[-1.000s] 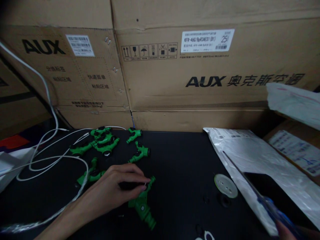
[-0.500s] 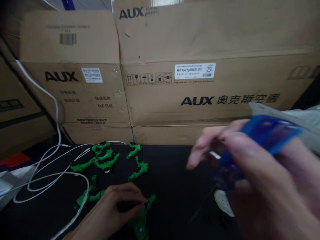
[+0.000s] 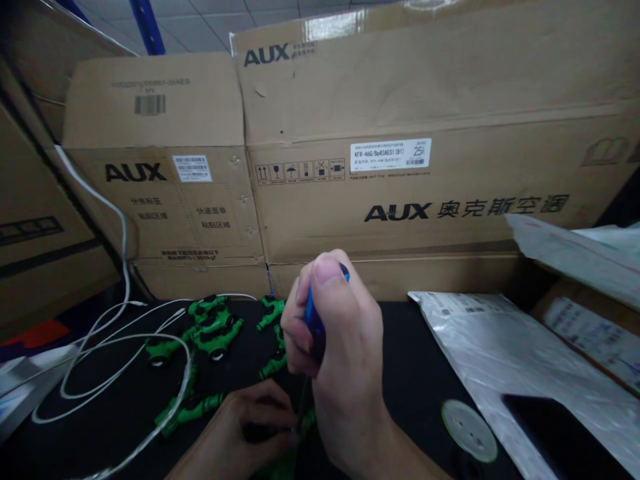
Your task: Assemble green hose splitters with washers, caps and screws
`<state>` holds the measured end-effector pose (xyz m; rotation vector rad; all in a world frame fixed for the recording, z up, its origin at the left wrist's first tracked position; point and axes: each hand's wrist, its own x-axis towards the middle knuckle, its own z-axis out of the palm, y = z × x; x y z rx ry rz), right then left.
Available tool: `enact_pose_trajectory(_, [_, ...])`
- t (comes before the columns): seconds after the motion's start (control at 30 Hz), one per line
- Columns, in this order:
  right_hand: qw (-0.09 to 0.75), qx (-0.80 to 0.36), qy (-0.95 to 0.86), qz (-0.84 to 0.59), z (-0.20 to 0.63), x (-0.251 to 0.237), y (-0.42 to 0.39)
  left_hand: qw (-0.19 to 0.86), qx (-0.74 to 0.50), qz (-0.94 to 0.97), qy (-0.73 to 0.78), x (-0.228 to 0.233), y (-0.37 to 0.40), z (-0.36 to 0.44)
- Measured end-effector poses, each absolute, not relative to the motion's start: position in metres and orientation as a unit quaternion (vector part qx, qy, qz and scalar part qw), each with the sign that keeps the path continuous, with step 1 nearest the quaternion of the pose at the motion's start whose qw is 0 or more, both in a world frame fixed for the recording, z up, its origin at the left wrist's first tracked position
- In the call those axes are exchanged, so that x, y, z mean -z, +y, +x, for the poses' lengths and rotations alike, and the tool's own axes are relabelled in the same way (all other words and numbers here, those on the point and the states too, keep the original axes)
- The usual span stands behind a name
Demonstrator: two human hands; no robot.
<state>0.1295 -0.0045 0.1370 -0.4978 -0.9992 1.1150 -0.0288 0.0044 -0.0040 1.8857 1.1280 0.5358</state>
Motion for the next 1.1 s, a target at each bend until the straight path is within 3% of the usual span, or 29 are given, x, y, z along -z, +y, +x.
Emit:
enact_pose_trajectory(0.83, [0.689, -0.515, -0.462, -0.215, 0.131, -0.132, -0.011, 0.44, -0.259, 0.734, 0.448, 0.004, 0.001, -0.029])
enact_pose_trajectory(1.1, [0.691, -0.503, -0.435, -0.284, 0.125, -0.139, -0.016, 0.438, -0.288, 0.728, 0.442, 0.006, -0.002, -0.029])
